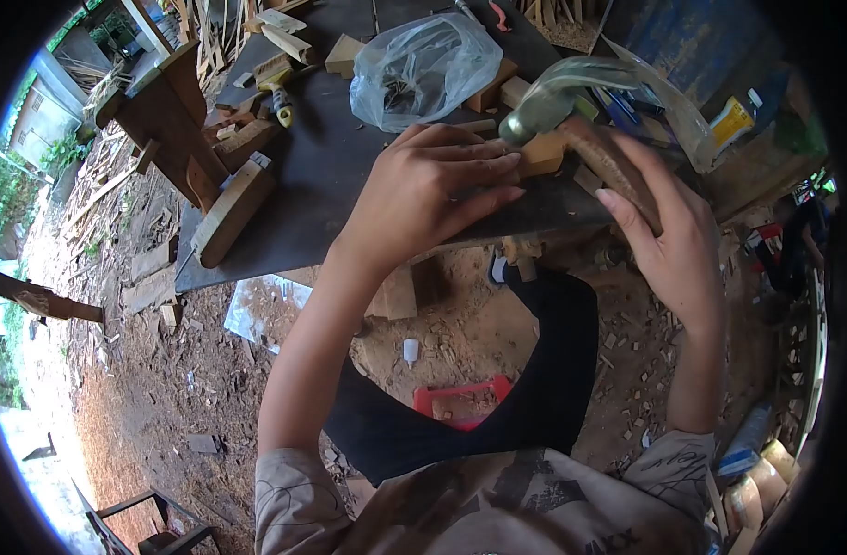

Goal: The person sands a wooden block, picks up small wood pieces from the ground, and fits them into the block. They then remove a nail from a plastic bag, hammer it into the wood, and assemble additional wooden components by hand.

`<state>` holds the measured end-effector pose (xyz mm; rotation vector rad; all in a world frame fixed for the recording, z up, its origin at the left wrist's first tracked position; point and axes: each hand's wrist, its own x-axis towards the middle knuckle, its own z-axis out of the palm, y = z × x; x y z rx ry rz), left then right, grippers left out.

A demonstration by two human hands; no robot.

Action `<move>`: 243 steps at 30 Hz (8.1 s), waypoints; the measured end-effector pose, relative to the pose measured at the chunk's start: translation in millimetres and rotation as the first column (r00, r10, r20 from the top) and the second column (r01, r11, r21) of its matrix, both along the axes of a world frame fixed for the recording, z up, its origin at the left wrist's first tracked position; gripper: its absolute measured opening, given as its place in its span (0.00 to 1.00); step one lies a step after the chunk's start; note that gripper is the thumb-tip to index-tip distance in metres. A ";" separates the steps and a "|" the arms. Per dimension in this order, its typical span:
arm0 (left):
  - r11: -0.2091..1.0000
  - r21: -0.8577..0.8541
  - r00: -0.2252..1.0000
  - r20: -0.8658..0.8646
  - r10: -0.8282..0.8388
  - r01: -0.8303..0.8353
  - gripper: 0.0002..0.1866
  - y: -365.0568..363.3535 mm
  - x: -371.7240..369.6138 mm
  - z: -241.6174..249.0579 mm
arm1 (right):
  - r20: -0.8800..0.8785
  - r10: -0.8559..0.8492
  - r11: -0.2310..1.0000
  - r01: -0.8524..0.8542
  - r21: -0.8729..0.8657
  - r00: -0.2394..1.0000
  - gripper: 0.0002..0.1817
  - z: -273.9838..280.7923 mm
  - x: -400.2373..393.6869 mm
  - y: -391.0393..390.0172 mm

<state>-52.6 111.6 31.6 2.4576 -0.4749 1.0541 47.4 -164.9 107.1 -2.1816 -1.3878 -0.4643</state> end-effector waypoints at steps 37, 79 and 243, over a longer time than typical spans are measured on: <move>0.994 0.103 0.999 0.026 0.042 -0.044 0.14 -3.2 -0.5 -3.3 | -0.219 -0.018 0.985 0.055 0.163 0.976 0.27 -40.2 0.6 -4.0; 0.972 -0.171 0.984 -0.104 0.143 -0.159 0.19 -3.1 -3.0 -0.8 | -0.128 0.022 0.984 0.001 0.180 0.992 0.28 -53.5 -5.5 -6.0; 0.972 -0.209 0.980 -0.191 0.063 -0.104 0.30 2.4 4.0 -0.4 | -0.256 -0.201 0.930 0.266 0.252 0.945 0.29 -111.0 -36.0 -4.0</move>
